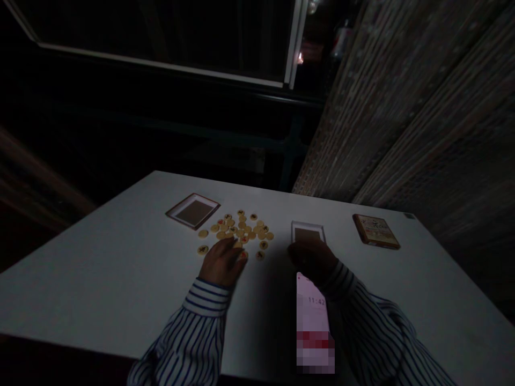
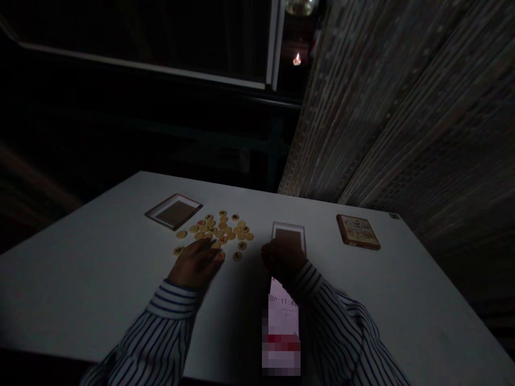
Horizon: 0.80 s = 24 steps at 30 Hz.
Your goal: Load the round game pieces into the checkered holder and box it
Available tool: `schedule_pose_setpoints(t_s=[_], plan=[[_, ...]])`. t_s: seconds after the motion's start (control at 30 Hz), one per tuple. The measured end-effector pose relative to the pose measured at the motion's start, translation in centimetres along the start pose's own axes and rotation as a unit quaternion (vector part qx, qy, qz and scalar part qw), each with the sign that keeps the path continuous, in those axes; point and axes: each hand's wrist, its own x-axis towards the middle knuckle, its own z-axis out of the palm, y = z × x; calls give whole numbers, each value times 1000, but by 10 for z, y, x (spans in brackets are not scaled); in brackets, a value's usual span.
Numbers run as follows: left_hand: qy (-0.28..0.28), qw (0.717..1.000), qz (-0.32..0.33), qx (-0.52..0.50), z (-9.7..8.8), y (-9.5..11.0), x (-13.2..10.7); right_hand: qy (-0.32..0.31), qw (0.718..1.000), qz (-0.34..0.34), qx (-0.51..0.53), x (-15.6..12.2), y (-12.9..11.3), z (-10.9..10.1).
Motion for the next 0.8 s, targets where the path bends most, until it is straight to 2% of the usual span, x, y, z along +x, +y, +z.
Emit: schedule_pose_setpoints(t_s=[0.17, 0.33, 0.5, 0.8], plan=[[-16, 1000, 20, 13, 4, -1, 1, 12, 1000, -1, 27, 7, -8, 2], [-21, 999, -12, 22, 6, 3, 0, -32, 998, -26, 40, 13, -18, 6], [-40, 998, -16, 37, 9, 1, -1, -70, 996, -39, 26, 21, -30, 11], [-70, 997, -14, 25, 11, -5, 1, -71, 996, -45, 23, 25, -38, 13]])
